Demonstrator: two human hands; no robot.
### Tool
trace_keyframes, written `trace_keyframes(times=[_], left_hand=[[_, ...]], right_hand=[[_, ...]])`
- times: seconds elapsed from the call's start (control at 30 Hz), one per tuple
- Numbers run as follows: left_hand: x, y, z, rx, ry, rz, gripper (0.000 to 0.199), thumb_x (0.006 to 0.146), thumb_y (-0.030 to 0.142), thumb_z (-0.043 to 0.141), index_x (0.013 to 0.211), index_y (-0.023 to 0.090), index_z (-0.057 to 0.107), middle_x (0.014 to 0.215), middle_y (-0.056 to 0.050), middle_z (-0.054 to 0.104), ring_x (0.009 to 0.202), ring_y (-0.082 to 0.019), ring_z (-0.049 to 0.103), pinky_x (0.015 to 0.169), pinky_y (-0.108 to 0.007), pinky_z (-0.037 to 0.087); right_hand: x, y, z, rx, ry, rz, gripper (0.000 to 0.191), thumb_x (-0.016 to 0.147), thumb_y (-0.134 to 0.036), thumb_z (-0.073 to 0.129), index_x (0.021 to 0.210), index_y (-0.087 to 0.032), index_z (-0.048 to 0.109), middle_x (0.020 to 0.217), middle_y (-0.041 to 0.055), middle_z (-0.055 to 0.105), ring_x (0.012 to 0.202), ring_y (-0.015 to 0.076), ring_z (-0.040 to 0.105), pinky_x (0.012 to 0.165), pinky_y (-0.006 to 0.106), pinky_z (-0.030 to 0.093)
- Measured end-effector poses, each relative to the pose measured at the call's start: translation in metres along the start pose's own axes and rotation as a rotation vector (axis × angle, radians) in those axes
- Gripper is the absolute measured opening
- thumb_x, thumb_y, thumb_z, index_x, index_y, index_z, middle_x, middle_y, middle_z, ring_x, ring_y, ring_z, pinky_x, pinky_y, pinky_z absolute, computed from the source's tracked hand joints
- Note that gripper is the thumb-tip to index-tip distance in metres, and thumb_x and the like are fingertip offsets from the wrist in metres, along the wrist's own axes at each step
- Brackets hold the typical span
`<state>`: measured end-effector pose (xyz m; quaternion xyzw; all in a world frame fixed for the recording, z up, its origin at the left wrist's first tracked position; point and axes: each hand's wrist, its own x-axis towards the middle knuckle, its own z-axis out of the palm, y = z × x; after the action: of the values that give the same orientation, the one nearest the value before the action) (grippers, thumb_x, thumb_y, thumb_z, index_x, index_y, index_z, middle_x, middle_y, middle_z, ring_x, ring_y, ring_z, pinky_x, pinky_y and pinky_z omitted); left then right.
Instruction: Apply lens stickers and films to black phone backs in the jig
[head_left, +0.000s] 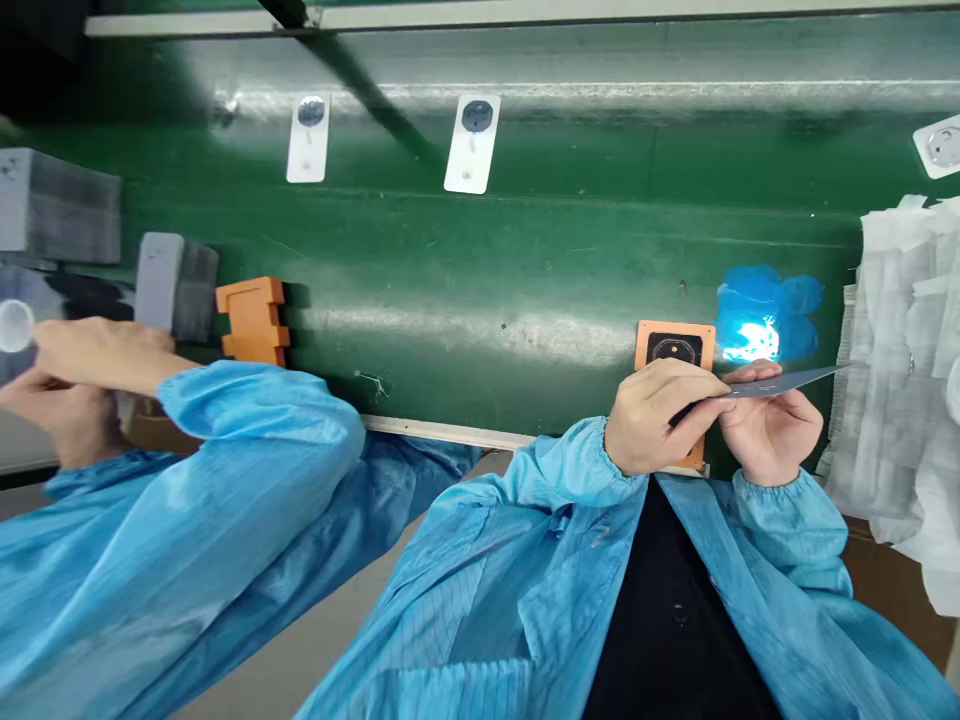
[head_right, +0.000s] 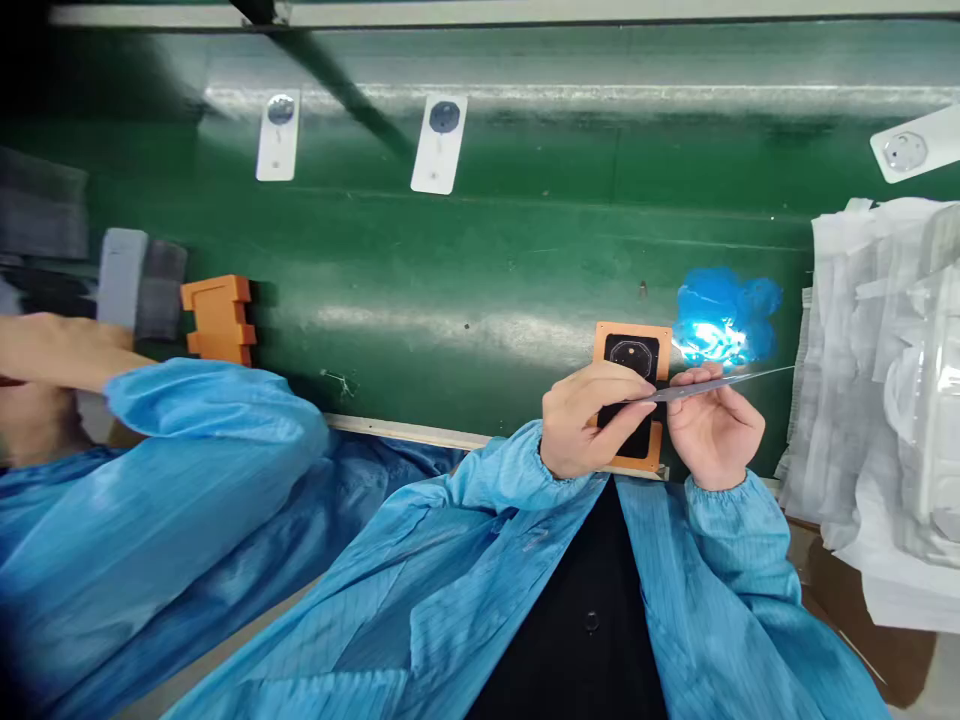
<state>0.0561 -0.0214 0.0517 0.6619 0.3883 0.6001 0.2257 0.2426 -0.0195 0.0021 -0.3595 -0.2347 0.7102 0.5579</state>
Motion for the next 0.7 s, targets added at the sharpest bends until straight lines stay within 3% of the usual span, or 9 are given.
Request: trace_keyframes(times=[0.1,0.2,0.37,0.53,0.7], left_hand=[[-0.001,0.0,0.005,0.078,0.052,0.087,0.007,0.095,0.018,0.074,0.099,0.017,0.068,0.091,-0.003,0.078,0.084,-0.015,0.076,0.078,-0.029,0.063],[0.0,0.0,0.008,0.122,0.074,0.159,0.006,0.096,0.02,0.072,0.099,0.017,0.068,0.09,-0.003,0.077,0.082,-0.015,0.074,0.075,-0.029,0.061],[0.003,0.0,0.009,0.192,0.089,0.212,0.008,0.099,0.02,0.065,0.093,0.016,0.066,0.085,-0.004,0.075,0.08,-0.016,0.072,0.074,-0.03,0.058],[0.002,0.001,0.01,0.21,0.059,0.177,0.013,0.101,0.017,0.058,0.091,0.016,0.065,0.084,-0.004,0.074,0.078,-0.016,0.07,0.073,-0.03,0.056],[0.002,0.001,0.01,0.084,0.069,0.145,0.005,0.099,0.02,0.067,0.097,0.016,0.068,0.087,-0.003,0.076,0.082,-0.015,0.071,0.077,-0.03,0.057]], right_hand=[[-0.002,-0.001,0.016,0.327,0.135,0.12,0.021,0.075,-0.019,0.075,0.091,-0.027,0.064,0.084,-0.0024,0.07,0.087,0.0151,0.07,0.084,0.029,0.065],[-0.002,-0.001,0.023,0.391,0.139,0.164,0.029,0.069,-0.018,0.079,0.091,-0.026,0.062,0.082,-0.0027,0.068,0.084,0.0144,0.069,0.081,0.027,0.066],[-0.002,0.0,0.028,0.267,0.072,0.123,0.034,0.065,-0.028,0.088,0.091,-0.025,0.066,0.088,-0.0012,0.066,0.089,0.0138,0.067,0.085,0.025,0.063],[-0.004,0.005,0.04,-0.002,0.009,-0.074,0.032,0.066,-0.037,0.094,0.085,-0.03,0.07,0.08,-0.003,0.061,0.079,0.0145,0.062,0.078,0.03,0.061],[-0.002,0.007,0.042,-0.126,-0.053,-0.243,0.03,0.071,-0.038,0.095,0.078,-0.031,0.067,0.071,-0.0054,0.056,0.07,0.0131,0.056,0.068,0.028,0.055]])
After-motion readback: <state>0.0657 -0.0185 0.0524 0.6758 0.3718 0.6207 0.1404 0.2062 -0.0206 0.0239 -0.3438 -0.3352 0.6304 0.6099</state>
